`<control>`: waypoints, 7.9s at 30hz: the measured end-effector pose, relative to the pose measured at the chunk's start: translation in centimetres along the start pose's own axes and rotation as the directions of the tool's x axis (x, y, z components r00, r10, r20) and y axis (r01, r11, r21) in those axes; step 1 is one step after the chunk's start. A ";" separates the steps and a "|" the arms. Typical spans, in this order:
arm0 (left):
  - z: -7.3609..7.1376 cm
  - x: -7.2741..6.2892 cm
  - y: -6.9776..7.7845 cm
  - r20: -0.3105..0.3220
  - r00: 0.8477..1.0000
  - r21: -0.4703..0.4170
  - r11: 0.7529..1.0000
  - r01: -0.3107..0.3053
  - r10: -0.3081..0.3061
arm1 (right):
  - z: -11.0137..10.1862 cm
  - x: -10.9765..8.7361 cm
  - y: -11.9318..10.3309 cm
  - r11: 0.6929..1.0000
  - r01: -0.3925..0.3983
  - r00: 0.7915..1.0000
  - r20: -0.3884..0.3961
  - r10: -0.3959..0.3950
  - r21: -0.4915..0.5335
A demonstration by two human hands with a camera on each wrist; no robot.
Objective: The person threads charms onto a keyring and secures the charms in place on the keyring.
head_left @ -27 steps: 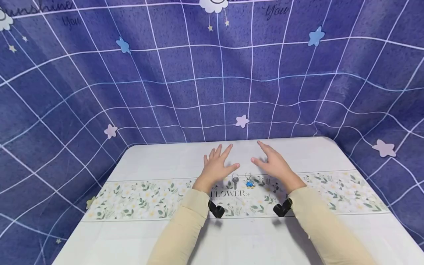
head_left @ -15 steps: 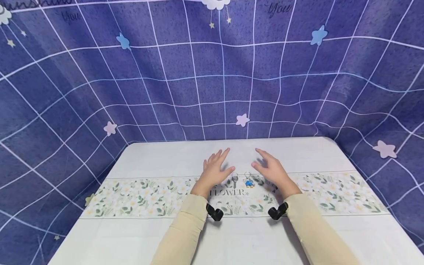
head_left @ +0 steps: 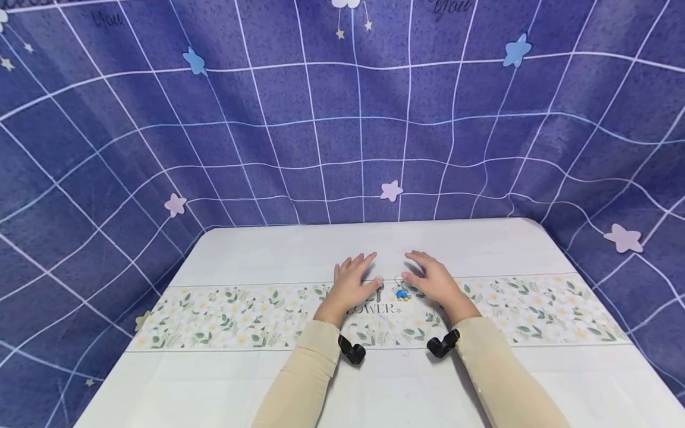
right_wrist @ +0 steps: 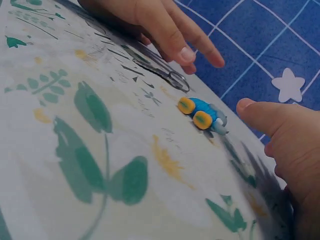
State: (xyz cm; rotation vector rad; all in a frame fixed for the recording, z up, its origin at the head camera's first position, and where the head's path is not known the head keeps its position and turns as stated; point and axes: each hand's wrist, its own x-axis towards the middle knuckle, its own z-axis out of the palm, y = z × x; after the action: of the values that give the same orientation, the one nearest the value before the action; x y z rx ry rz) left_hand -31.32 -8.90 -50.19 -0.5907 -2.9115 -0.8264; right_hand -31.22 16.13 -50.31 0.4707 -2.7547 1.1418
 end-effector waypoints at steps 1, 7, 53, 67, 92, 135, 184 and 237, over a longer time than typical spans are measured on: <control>0.0 0.0 0.0 -0.005 1.000 0.006 1.000 -0.005 0.005 | 0.1 0.0 0.0 1.000 0.014 1.000 -0.002 -0.014 -0.007; 0.1 -0.2 0.0 -0.002 1.000 0.062 0.998 -0.011 0.011 | 0.6 0.1 0.3 0.985 0.113 0.994 0.012 -0.113 -0.126; 0.4 -0.2 0.3 -0.111 0.994 -0.043 0.999 -0.017 0.013 | 0.6 0.1 0.0 0.995 0.062 0.995 -0.089 -0.055 0.074; 0.4 -0.2 0.2 -0.213 0.977 -0.335 0.940 -0.066 -0.008 | 0.7 0.0 0.1 0.878 0.051 0.996 -0.087 -0.010 0.477; 0.1 -0.3 1.0 -0.249 0.968 -0.874 0.438 -0.208 -0.036 | 0.5 -0.1 -1.4 0.558 0.082 0.997 -0.066 -0.049 0.825; 0.4 -0.5 1.4 -0.150 0.985 -0.924 0.367 -0.108 -0.088 | 1.8 -0.1 -2.1 0.553 0.099 0.995 -0.085 -0.052 0.827; 0.9 -0.2 1.2 -0.072 0.996 -0.827 0.562 -0.030 -0.053 | 2.9 -0.5 -3.1 0.740 0.166 0.986 -0.105 -0.129 0.652; -0.7 -0.8 2.4 -0.032 0.999 -0.774 0.633 -0.003 -0.035 | 2.8 -0.3 -3.6 0.823 0.138 0.990 -0.084 -0.109 0.552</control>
State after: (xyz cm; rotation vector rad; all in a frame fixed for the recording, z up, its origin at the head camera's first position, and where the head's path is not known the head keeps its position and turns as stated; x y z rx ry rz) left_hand -29.67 -7.63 -48.54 -0.5505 -2.3790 -2.0938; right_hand -29.68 11.79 -49.94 0.6541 -2.2637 1.8916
